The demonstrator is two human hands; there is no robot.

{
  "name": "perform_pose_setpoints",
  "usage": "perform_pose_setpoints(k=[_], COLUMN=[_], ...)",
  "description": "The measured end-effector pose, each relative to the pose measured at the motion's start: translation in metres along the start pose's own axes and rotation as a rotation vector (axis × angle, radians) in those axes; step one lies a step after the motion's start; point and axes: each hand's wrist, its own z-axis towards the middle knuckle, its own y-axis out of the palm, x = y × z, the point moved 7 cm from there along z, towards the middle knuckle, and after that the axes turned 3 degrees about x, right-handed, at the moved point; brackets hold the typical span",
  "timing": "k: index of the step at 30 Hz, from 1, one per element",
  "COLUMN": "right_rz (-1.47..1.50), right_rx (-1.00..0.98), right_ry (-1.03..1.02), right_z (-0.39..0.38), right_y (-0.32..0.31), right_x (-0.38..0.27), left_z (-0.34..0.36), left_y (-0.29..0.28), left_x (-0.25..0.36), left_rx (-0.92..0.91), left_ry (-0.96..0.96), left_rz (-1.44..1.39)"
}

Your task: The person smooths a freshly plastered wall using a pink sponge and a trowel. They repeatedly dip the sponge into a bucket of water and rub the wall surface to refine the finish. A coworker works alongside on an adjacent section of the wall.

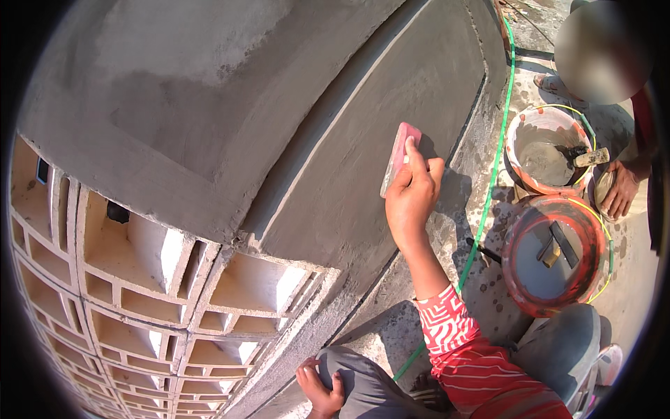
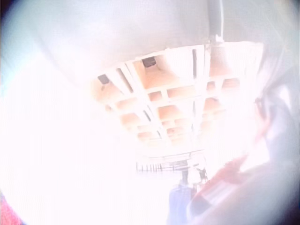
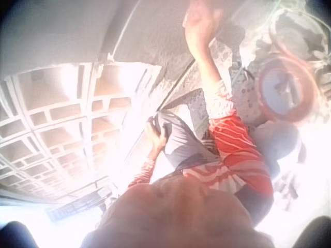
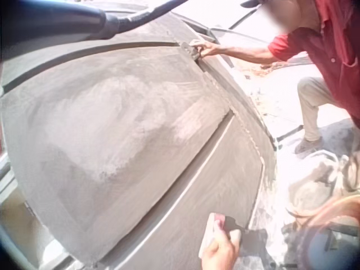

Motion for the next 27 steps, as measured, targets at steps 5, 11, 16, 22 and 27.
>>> perform_pose_setpoints(k=[5, 11, 16, 22, 27], right_rz=[-0.06, 0.049, 0.106, 0.185, 0.151], right_rx=[0.072, -0.133, 0.039, -0.114, -0.128], right_ry=[0.009, -0.215, -0.528, -0.648, -0.629], right_z=[0.084, -0.175, -0.054, -0.099, -0.158], right_y=[0.008, -0.027, -0.007, -0.014, -0.027], right_x=[0.005, -0.032, -0.09, -0.062, -0.015], left_z=[0.002, 0.015, 0.007, 0.011, 0.016], left_y=[0.003, 0.002, 0.003, 0.007, -0.004], left_x=[-0.017, 0.005, -0.004, -0.009, 0.016], left_rx=[0.046, 0.029, 0.042, 0.035, 0.047], left_ry=[0.015, 0.027, 0.03, 0.012, 0.064], left_rz=[-0.064, -0.062, -0.074, -0.075, -0.079])
